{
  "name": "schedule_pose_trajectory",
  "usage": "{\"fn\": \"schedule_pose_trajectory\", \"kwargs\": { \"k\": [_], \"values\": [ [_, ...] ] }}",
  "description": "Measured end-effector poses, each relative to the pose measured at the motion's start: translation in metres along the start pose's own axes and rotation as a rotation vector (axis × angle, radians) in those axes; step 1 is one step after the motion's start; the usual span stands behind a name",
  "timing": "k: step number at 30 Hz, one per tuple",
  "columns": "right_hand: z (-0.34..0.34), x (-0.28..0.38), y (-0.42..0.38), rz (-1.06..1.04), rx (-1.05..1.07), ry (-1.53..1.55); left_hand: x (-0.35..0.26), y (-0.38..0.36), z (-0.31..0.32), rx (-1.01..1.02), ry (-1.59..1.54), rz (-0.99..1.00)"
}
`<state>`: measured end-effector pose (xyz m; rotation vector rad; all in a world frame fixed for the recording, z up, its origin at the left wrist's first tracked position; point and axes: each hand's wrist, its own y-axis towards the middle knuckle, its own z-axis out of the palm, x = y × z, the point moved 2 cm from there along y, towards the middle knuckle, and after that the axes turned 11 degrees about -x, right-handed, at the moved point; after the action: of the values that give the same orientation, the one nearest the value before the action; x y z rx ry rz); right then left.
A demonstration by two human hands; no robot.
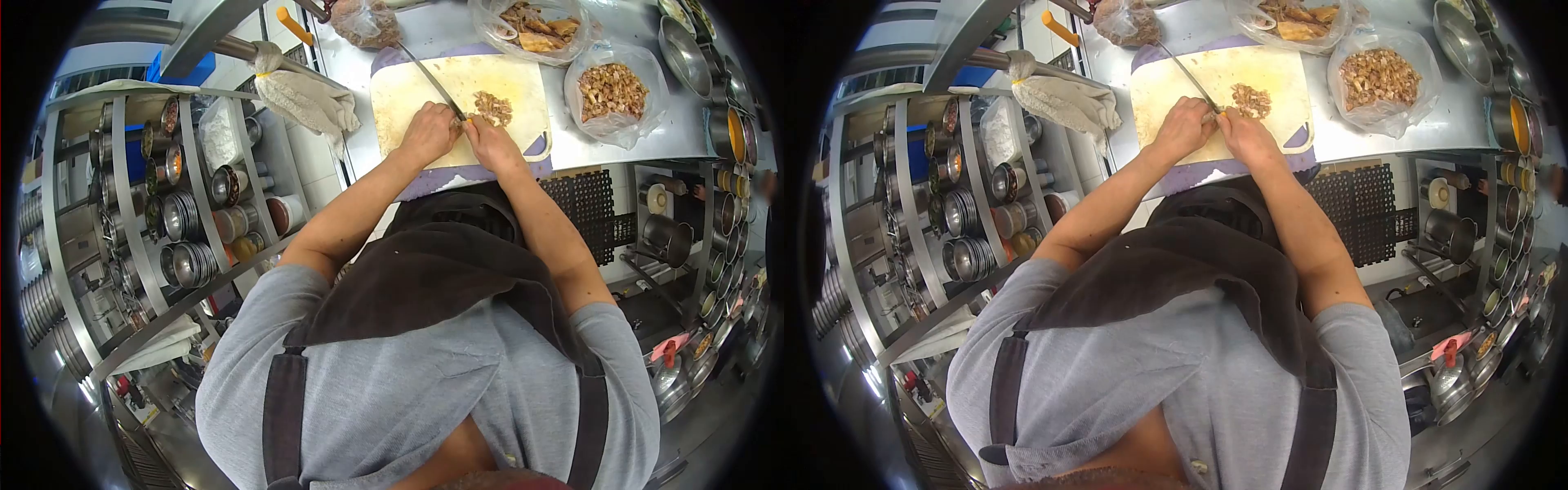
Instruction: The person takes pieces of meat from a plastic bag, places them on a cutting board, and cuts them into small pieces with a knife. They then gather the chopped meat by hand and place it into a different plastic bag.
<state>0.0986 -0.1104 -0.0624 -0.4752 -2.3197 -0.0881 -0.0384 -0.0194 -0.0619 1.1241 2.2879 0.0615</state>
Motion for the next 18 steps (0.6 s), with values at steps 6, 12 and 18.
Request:
{"fn": "schedule_pose_trajectory", "kwargs": {
  "k": [6,12,18],
  "values": [
    [-0.024,-0.012,-0.018,0.051,-0.04,0.072,-0.002,-0.006,-0.017,-0.073,-0.08,-0.021],
    [-0.05,-0.004,-0.033,0.129,0.057,0.057,0.03,-0.016,-0.019,-0.124,0.064,-0.342],
    [-0.044,-0.007,-0.048,0.102,0.053,0.028,0.018,0.004,0.0,-0.044,-0.078,-0.329]
  ]
}}
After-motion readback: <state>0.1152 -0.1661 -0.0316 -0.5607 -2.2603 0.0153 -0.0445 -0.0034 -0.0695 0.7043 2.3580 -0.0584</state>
